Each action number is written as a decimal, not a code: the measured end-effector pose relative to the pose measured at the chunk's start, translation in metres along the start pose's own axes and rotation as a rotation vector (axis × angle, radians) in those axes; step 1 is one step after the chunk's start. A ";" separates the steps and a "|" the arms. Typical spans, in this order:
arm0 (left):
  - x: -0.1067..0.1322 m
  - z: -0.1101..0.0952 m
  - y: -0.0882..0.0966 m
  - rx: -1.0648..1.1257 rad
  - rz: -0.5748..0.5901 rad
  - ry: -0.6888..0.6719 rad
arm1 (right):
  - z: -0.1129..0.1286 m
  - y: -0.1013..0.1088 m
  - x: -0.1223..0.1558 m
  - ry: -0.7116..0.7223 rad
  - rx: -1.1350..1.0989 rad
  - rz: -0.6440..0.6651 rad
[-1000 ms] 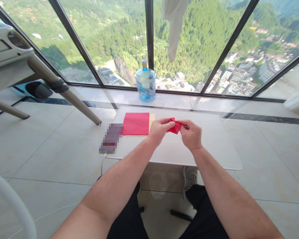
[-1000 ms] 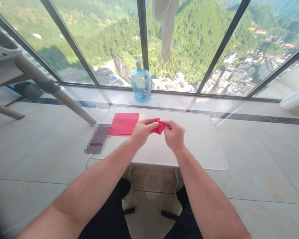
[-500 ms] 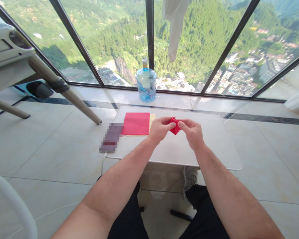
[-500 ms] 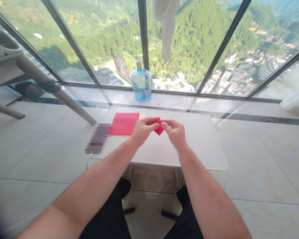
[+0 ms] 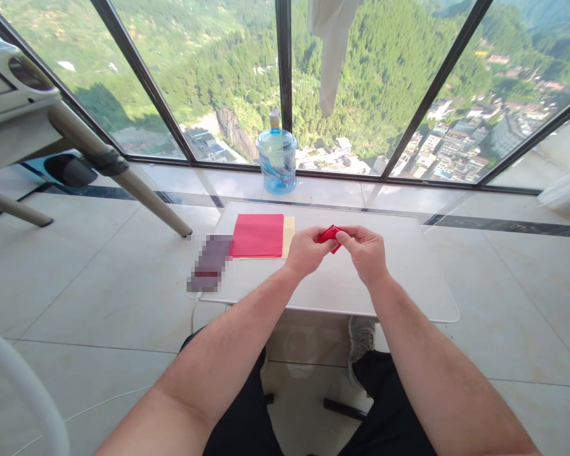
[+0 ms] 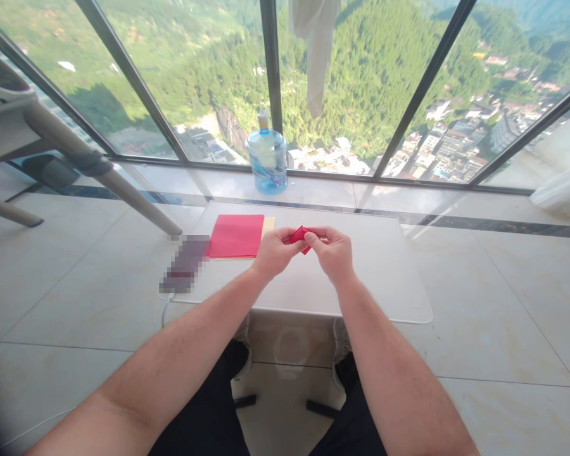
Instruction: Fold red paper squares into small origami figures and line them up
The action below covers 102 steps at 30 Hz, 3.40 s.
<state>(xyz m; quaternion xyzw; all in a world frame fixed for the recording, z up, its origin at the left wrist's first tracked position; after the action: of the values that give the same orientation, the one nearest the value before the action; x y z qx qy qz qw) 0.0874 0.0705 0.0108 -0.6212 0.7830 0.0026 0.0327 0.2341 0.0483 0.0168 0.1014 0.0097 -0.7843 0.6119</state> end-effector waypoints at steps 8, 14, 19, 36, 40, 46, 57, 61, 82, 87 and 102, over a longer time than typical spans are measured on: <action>0.005 -0.009 -0.002 -0.171 -0.022 -0.073 | 0.002 -0.002 0.000 0.018 0.015 0.015; 0.007 -0.011 0.000 -0.018 -0.052 -0.098 | 0.005 0.000 0.001 0.036 0.042 -0.036; 0.004 -0.003 -0.003 0.124 -0.041 -0.053 | 0.008 -0.001 0.002 0.038 0.066 -0.048; 0.005 -0.005 0.001 0.130 -0.133 -0.053 | 0.008 -0.004 0.003 0.045 0.050 -0.047; 0.006 -0.003 0.000 0.175 -0.132 -0.031 | 0.007 -0.004 0.002 0.048 0.034 -0.047; 0.007 -0.005 0.001 0.145 -0.144 -0.038 | 0.005 -0.001 0.001 0.016 -0.019 -0.057; 0.004 -0.008 -0.001 0.147 -0.106 -0.061 | 0.013 0.005 0.002 0.025 0.100 -0.108; 0.003 -0.008 0.000 0.148 -0.083 -0.052 | 0.020 0.005 0.003 0.046 0.185 -0.097; 0.000 -0.009 -0.004 0.103 0.001 -0.085 | 0.035 0.006 0.009 0.205 0.400 -0.143; -0.002 -0.002 0.000 0.158 -0.039 -0.033 | 0.021 0.006 0.003 0.078 0.263 -0.091; -0.001 -0.003 0.002 0.123 -0.058 -0.012 | 0.019 0.004 0.004 0.015 0.300 -0.056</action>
<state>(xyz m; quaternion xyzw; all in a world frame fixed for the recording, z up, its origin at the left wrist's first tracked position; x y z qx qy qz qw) 0.0857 0.0718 0.0138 -0.6405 0.7630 -0.0427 0.0757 0.2341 0.0410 0.0350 0.1974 -0.1001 -0.7930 0.5675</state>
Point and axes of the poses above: each hand's wrist, its own x-axis away from the middle knuckle, its own y-axis out of the back of the hand, z = x × y, the point moved 9 cm from there along -x, towards the middle knuckle, and after that the axes turned 6 degrees about x, right-handed, at the moved point
